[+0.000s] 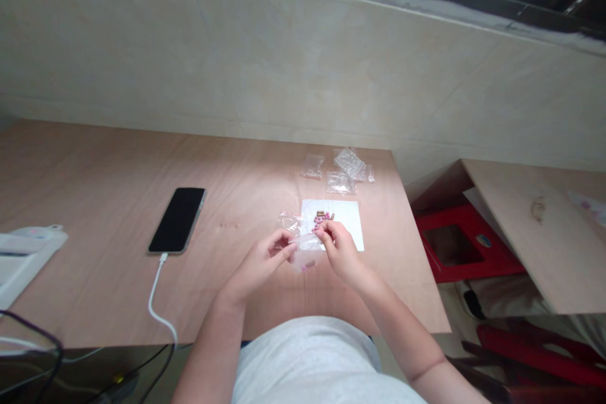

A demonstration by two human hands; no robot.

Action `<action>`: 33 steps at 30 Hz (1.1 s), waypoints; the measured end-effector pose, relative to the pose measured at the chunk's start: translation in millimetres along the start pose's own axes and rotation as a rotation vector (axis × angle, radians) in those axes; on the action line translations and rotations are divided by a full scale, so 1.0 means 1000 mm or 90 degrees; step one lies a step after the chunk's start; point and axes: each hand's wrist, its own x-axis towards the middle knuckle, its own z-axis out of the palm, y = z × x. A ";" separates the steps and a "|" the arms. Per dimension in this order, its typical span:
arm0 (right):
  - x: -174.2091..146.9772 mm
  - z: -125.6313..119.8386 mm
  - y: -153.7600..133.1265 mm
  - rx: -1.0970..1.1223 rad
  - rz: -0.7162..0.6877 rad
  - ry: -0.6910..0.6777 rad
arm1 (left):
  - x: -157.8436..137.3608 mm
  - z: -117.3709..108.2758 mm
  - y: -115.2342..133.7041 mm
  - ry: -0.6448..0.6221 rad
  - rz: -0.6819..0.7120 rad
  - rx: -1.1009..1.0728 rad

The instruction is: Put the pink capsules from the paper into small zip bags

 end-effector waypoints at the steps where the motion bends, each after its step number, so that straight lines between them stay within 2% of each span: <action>1: -0.001 0.001 -0.001 -0.010 -0.002 0.003 | -0.001 0.000 0.001 -0.013 0.008 0.002; 11: -0.004 -0.002 -0.014 0.021 -0.042 -0.102 | -0.001 0.006 -0.002 -0.005 0.024 0.097; 17: -0.007 0.010 -0.013 -0.001 -0.056 -0.085 | 0.000 0.015 -0.001 -0.055 0.028 0.107; 19: -0.008 0.011 -0.011 0.012 -0.045 -0.090 | 0.000 0.015 -0.002 -0.040 0.033 0.118; 22: -0.007 0.007 -0.006 0.062 0.019 -0.100 | 0.000 0.012 -0.003 -0.023 0.021 0.113; 26: -0.006 -0.001 -0.003 0.102 0.096 -0.070 | -0.002 0.005 -0.005 0.000 0.018 0.055; 33: -0.007 -0.005 0.000 0.081 0.067 -0.052 | -0.005 -0.004 -0.005 0.048 0.016 0.100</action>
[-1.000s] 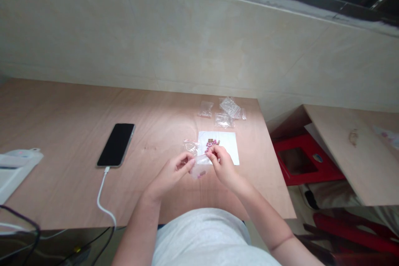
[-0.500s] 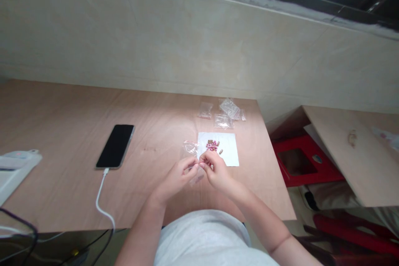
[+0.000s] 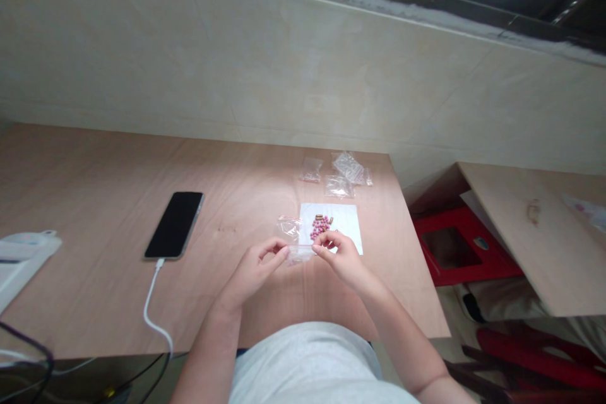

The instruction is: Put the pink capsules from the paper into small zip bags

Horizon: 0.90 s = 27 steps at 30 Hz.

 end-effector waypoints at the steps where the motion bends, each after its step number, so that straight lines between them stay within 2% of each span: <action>1: 0.000 0.001 0.001 -0.018 -0.004 -0.005 | -0.001 0.000 0.000 -0.001 -0.002 0.001; 7: 0.000 0.016 0.011 -0.101 -0.014 0.013 | -0.001 -0.002 0.000 -0.005 -0.034 -0.053; 14: 0.008 0.015 0.022 0.012 0.020 -0.063 | 0.003 -0.011 -0.011 0.045 -0.078 -0.060; 18: 0.012 0.020 0.029 0.055 0.041 -0.090 | 0.006 -0.012 -0.022 0.020 -0.108 -0.090; 21: 0.023 0.022 0.037 0.052 0.028 -0.093 | 0.015 -0.015 -0.033 0.032 -0.108 -0.077; 23: 0.039 0.016 0.044 0.037 0.033 -0.044 | 0.026 -0.017 -0.043 0.053 -0.099 -0.059; 24: 0.050 0.010 0.048 0.018 0.039 0.015 | 0.031 -0.019 -0.047 0.065 -0.098 -0.049; 27: 0.087 -0.017 0.063 -0.100 0.041 0.300 | 0.045 -0.022 -0.062 0.124 -0.106 -0.020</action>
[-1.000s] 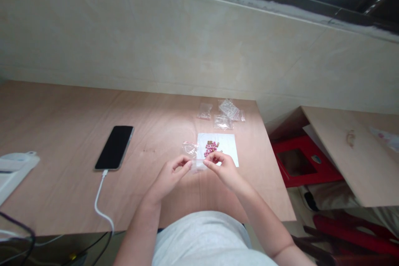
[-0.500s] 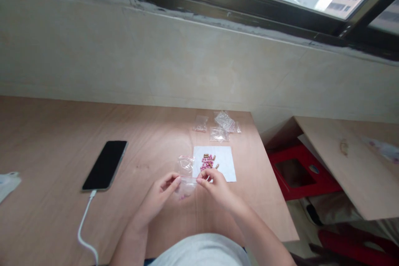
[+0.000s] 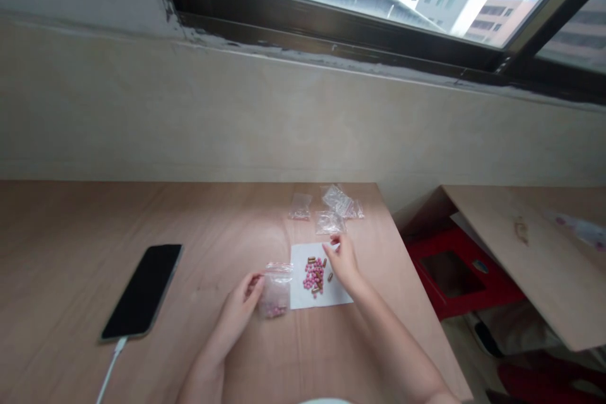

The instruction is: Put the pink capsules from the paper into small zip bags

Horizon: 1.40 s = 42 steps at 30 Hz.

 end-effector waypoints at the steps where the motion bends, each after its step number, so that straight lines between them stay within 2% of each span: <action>1: 0.015 -0.002 0.005 -0.036 -0.008 0.082 | 0.003 0.000 -0.004 0.030 -0.001 0.009; 2: 0.029 -0.005 0.010 -0.059 0.010 0.139 | 0.006 -0.001 -0.008 0.060 -0.001 0.017; 4: 0.050 -0.008 0.020 -0.072 0.037 0.166 | 0.006 -0.004 -0.016 0.093 -0.003 0.029; 7: 0.063 -0.010 0.030 -0.053 0.047 0.124 | 0.000 -0.009 -0.023 0.087 -0.011 0.028; 10: 0.060 -0.012 0.035 -0.013 0.060 0.075 | -0.009 -0.013 -0.020 0.085 -0.019 0.027; 17: 0.020 -0.034 0.024 0.113 0.137 0.026 | -0.021 -0.011 0.010 0.041 0.011 0.013; 22: -0.023 -0.057 -0.011 0.367 0.201 -0.080 | -0.035 -0.003 0.043 -0.019 0.064 0.056; 25: -0.053 -0.060 -0.036 0.399 0.205 -0.164 | -0.049 0.011 0.066 -0.109 0.085 0.054; 28: -0.084 -0.050 -0.054 0.367 0.176 -0.285 | -0.061 0.029 0.083 -0.219 0.087 0.030; 30: -0.101 -0.042 -0.059 0.332 0.128 -0.347 | -0.065 0.037 0.086 -0.269 0.073 0.032; 32: -0.112 -0.036 -0.060 0.302 0.094 -0.377 | -0.067 0.042 0.082 -0.279 0.056 0.029; 37: -0.117 -0.034 -0.060 0.308 0.083 -0.433 | -0.066 0.039 0.066 -0.308 0.027 -0.057; 40: -0.117 -0.031 -0.058 0.321 0.110 -0.420 | -0.065 0.039 0.060 -0.292 0.030 -0.058; 42: -0.118 -0.028 -0.054 0.283 0.120 -0.345 | -0.064 0.040 0.057 -0.245 0.041 -0.020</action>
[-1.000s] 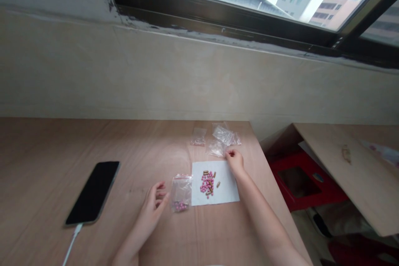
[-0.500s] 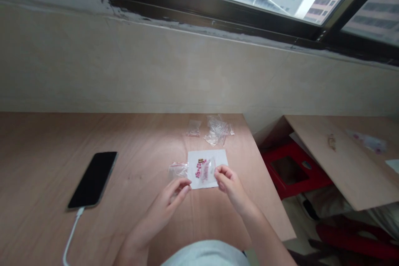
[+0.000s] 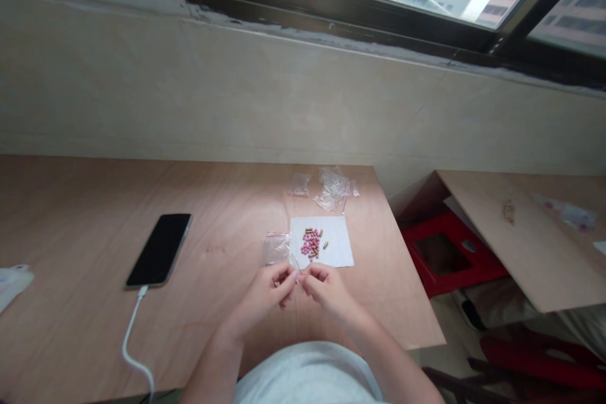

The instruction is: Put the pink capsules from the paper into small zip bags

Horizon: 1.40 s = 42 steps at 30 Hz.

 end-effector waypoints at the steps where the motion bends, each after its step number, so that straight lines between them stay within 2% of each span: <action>1: 0.001 0.000 0.002 -0.028 -0.013 0.053 | 0.001 0.000 -0.002 0.028 0.001 0.026; 4: 0.004 -0.003 0.008 -0.130 -0.075 0.186 | 0.004 0.001 -0.009 0.079 0.007 0.099; 7: 0.006 -0.004 0.011 -0.212 -0.099 0.232 | 0.006 0.000 -0.012 0.063 0.016 0.151; 9: 0.007 0.000 0.012 -0.239 -0.092 0.212 | 0.007 -0.001 -0.012 0.050 0.014 0.171; 14: 0.012 0.009 0.020 -0.257 -0.094 0.082 | 0.005 -0.001 -0.008 0.006 0.040 0.203; 18: 0.020 0.001 0.027 -0.337 -0.069 0.143 | 0.000 -0.006 -0.013 0.027 0.052 0.251; 21: 0.022 -0.005 0.030 -0.338 -0.029 0.177 | -0.005 -0.012 -0.013 0.018 0.041 0.239; 24: 0.019 -0.003 0.026 -0.310 -0.003 0.183 | -0.006 -0.013 -0.010 0.015 0.097 0.218; 26: 0.017 0.002 0.019 -0.248 0.013 0.145 | -0.004 -0.010 -0.011 0.012 0.152 0.226; 28: 0.016 0.004 0.011 -0.143 0.032 0.055 | 0.001 -0.006 -0.015 -0.007 0.187 0.236; 30: 0.018 -0.002 0.006 -0.042 0.048 -0.040 | 0.007 -0.004 -0.021 -0.006 0.194 0.233; 31: 0.021 -0.008 0.006 -0.013 0.049 -0.057 | 0.010 -0.005 -0.025 0.011 0.188 0.231; 33: 0.029 -0.024 0.013 -0.028 0.026 0.006 | 0.014 -0.009 -0.030 0.061 0.158 0.229; 35: 0.041 -0.043 0.028 -0.147 -0.036 0.168 | 0.016 -0.015 -0.033 0.101 0.127 0.233; 36: 0.046 -0.051 0.038 -0.228 -0.072 0.220 | 0.016 -0.017 -0.034 0.111 0.116 0.235; 39: 0.060 -0.069 0.062 -0.368 -0.112 0.239 | 0.015 -0.021 -0.033 0.120 0.099 0.236; 42: 0.064 -0.074 0.068 -0.401 -0.124 0.222 | 0.014 -0.020 -0.035 0.109 0.104 0.233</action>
